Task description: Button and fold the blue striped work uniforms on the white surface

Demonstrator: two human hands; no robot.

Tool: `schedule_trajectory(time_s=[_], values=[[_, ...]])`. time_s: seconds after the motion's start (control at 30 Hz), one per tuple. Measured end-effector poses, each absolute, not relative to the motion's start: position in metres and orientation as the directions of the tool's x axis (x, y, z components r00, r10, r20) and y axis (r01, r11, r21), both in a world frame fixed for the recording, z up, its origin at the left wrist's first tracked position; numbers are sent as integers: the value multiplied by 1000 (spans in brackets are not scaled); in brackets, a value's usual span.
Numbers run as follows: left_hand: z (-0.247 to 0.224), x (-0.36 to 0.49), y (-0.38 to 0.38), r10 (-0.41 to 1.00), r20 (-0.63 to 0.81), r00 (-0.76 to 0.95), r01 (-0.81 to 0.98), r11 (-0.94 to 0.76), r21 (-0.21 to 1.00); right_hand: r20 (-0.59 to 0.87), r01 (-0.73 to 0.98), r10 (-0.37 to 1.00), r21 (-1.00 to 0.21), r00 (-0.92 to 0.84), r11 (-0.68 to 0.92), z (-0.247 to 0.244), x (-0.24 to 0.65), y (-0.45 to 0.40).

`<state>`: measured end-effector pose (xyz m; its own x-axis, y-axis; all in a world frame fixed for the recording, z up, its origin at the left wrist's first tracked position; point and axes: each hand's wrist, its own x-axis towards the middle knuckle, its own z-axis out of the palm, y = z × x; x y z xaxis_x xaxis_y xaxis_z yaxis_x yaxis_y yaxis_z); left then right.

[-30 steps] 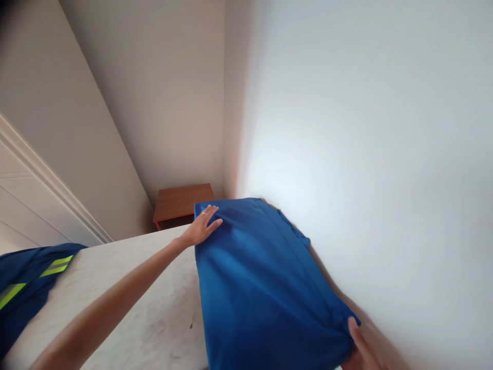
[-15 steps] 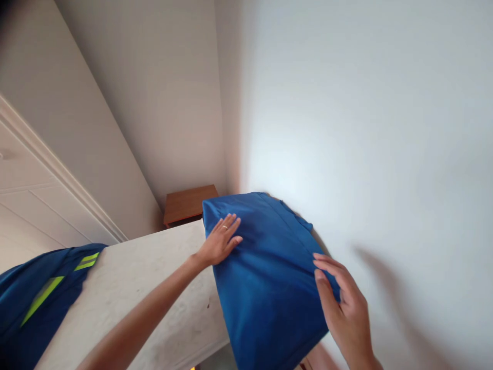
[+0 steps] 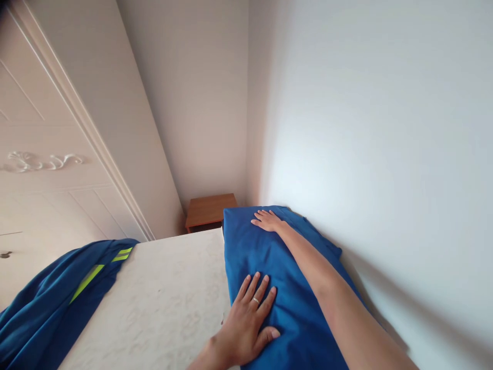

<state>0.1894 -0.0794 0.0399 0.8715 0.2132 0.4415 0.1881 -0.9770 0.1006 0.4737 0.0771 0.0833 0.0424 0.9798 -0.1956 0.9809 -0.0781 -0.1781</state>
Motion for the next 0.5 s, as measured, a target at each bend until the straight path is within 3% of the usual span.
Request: schedule_trajectory(time_s=[0.13, 0.3, 0.5], values=[[21, 194, -95, 258, 571, 779, 280, -959, 51, -200, 980, 976, -158, 85, -118, 75, 504, 89], [-13, 210, -109, 250, 818, 518, 456, -890, -16, -199, 979, 970, -123, 139, -166, 78, 513, 106], [-10, 223, -120, 192, 795, 575, 437, -894, -101, -115, 984, 983, -93, 140, -151, 96, 521, 112]])
